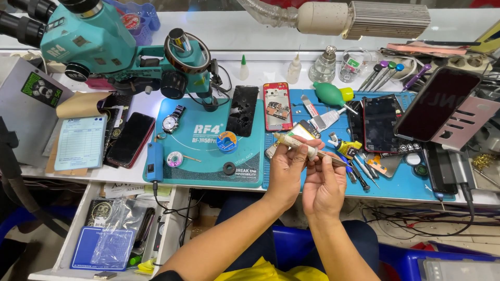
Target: Soldering and inspecting components on a mobile phone motherboard using a soldering iron and tweezers.
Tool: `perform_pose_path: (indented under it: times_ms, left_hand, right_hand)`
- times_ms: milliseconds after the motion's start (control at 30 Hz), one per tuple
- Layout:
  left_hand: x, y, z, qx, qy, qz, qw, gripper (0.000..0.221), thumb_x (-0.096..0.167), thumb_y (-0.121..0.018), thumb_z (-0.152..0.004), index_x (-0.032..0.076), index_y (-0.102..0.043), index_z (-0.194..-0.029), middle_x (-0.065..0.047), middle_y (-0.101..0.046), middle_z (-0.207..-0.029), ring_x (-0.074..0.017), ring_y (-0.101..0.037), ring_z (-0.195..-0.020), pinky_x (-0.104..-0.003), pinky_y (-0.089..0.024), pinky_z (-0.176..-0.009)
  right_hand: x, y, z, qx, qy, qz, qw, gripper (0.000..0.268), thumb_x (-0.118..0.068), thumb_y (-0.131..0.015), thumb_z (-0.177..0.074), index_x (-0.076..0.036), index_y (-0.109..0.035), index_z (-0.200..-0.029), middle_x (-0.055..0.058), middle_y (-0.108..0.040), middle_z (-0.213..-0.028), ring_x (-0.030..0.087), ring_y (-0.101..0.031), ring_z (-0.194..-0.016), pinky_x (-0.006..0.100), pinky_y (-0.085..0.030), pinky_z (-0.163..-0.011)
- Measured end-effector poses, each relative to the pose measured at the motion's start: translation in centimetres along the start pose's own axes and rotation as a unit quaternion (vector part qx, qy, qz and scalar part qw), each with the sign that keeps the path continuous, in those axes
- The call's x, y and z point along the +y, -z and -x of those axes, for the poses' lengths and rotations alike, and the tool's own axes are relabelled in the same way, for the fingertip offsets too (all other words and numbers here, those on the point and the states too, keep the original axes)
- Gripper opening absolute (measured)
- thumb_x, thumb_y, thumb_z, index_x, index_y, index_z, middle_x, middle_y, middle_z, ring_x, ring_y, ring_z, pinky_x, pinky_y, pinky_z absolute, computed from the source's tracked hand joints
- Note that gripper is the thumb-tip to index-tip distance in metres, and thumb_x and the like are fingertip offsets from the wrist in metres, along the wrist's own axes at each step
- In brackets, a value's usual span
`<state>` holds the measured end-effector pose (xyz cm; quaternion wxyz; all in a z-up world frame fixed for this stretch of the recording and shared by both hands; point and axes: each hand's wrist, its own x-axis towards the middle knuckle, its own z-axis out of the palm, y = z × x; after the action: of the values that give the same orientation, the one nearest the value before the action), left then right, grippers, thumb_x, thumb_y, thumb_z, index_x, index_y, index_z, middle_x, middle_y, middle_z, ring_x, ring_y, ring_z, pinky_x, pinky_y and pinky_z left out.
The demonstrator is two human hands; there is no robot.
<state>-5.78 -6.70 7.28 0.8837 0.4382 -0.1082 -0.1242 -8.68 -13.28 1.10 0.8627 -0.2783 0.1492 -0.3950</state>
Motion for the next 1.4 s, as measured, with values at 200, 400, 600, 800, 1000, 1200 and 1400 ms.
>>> perform_pose_path:
  times_ms: [200,400,600,800,1000,1200,1400]
  left_hand:
    - [0.8,2.0,-1.9,0.019,-0.008,-0.022,1.000,0.025,0.021,-0.054,-0.109,0.001,-0.051,-0.124,-0.021,-0.072,-0.116,-0.0284,-0.067,-0.121,-0.036,-0.058,-0.099]
    - [3.4,6.2,-2.2,-0.047,-0.062,-0.238,0.968,0.043,0.025,-0.042,-0.112,0.001,-0.048,-0.146,-0.007,-0.061,-0.088,-0.0235,-0.070,-0.103,-0.048,-0.058,-0.101]
    - [3.0,6.4,-0.8,-0.107,-0.053,-0.248,0.961,0.048,0.029,-0.043,-0.110,0.001,-0.051,-0.148,-0.003,-0.052,-0.072,-0.0191,-0.068,-0.084,-0.048,-0.062,-0.095]
    - [3.4,6.0,-0.4,-0.125,-0.036,-0.232,0.964,0.047,0.030,-0.043,-0.111,0.001,-0.052,-0.147,-0.003,-0.056,-0.071,-0.0191,-0.071,-0.087,-0.040,-0.063,-0.088]
    - [3.6,5.1,0.1,-0.134,-0.025,-0.178,0.975,0.047,0.031,-0.046,-0.109,0.003,-0.055,-0.146,-0.005,-0.054,-0.070,-0.0320,-0.071,-0.109,-0.046,-0.062,-0.091]
    - [4.3,5.0,0.0,-0.140,-0.034,-0.190,0.971,0.047,0.031,-0.046,-0.109,0.001,-0.055,-0.145,-0.005,-0.055,-0.069,-0.0356,-0.070,-0.112,-0.048,-0.061,-0.092]
    - [4.5,4.8,0.1,-0.135,-0.034,-0.198,0.970,0.046,0.029,-0.047,-0.108,0.000,-0.056,-0.143,-0.005,-0.052,-0.067,-0.0358,-0.070,-0.113,-0.047,-0.062,-0.092]
  right_hand:
    - [-3.8,-2.2,-1.5,-0.079,0.040,0.074,0.993,0.008,-0.015,-0.054,-0.110,-0.016,-0.062,-0.110,0.009,-0.073,-0.114,0.019,-0.072,-0.113,0.035,-0.059,-0.104]
    - [-6.7,-0.9,-3.6,-0.191,0.192,0.382,0.884,0.021,-0.006,-0.054,-0.114,0.006,-0.060,-0.131,0.010,-0.053,-0.075,0.014,-0.053,-0.057,0.029,-0.053,-0.054]
    - [-6.3,-3.0,-1.4,-0.273,0.252,0.481,0.794,0.026,-0.004,-0.059,-0.107,0.003,-0.073,-0.128,0.014,-0.065,-0.085,0.018,-0.057,-0.070,0.031,-0.050,-0.063]
    - [-5.7,-3.1,-0.9,-0.291,0.217,0.456,0.813,0.021,-0.002,-0.066,-0.101,0.002,-0.074,-0.120,0.012,-0.071,-0.090,0.017,-0.066,-0.072,0.026,-0.054,-0.052]
    - [-5.6,-3.8,-0.5,-0.301,0.185,0.391,0.850,0.023,0.004,-0.065,-0.099,0.009,-0.071,-0.121,0.017,-0.071,-0.095,0.025,-0.076,-0.083,0.034,-0.067,-0.063]
    - [-5.7,-3.5,-0.6,-0.303,0.187,0.394,0.848,0.024,0.007,-0.067,-0.097,0.008,-0.072,-0.120,0.017,-0.071,-0.095,0.025,-0.077,-0.087,0.035,-0.067,-0.070]
    - [-5.6,-3.4,-0.7,-0.303,0.190,0.400,0.844,0.023,0.007,-0.069,-0.095,0.007,-0.073,-0.118,0.017,-0.072,-0.094,0.026,-0.078,-0.087,0.036,-0.067,-0.072]
